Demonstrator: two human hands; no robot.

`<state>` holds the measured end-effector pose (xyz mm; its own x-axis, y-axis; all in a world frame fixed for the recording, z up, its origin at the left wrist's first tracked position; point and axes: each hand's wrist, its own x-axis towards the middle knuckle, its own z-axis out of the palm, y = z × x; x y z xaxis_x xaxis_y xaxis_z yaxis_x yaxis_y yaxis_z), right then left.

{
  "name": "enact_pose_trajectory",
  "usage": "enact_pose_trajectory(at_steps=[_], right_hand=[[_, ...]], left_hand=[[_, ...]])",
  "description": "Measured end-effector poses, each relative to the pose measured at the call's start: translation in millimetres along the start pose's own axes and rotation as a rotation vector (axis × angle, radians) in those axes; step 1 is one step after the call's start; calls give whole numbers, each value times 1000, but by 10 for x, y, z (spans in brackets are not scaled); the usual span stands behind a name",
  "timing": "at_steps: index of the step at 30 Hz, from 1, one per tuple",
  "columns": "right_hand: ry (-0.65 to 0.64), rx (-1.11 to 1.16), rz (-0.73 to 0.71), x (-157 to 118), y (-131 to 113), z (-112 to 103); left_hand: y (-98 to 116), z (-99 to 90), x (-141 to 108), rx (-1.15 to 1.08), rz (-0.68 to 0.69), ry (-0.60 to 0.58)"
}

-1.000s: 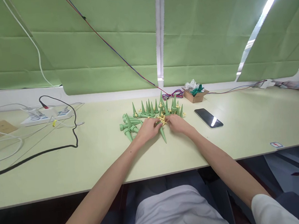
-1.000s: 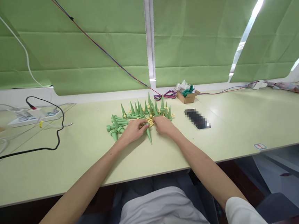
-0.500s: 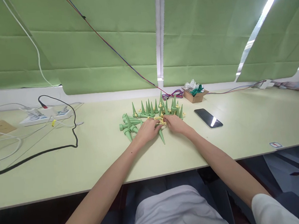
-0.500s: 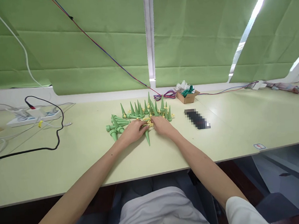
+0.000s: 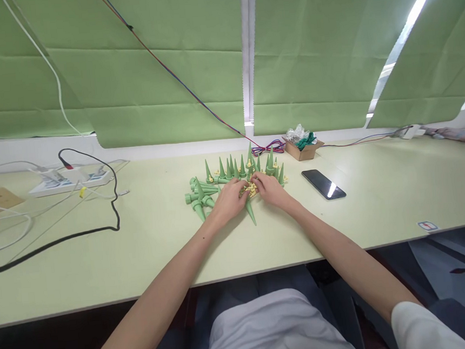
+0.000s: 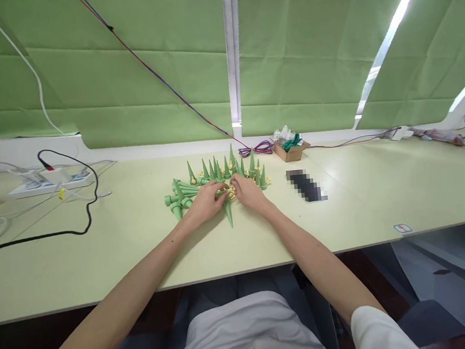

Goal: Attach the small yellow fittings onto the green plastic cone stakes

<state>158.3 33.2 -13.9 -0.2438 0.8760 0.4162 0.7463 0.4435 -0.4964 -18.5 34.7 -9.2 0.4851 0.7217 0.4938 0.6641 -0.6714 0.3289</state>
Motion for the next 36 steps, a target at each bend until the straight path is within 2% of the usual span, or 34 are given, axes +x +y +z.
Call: enact_pose_trajectory(at_steps=[18, 26, 36], right_hand=[[67, 20, -37, -21, -90, -31], [44, 78, -39, -37, -124, -46], [64, 101, -68, -27, -88, -31]], left_hand=[[-37, 24, 40, -23, 8, 53], [-84, 42, 49, -18, -23, 67], [-67, 43, 39, -31, -22, 27]])
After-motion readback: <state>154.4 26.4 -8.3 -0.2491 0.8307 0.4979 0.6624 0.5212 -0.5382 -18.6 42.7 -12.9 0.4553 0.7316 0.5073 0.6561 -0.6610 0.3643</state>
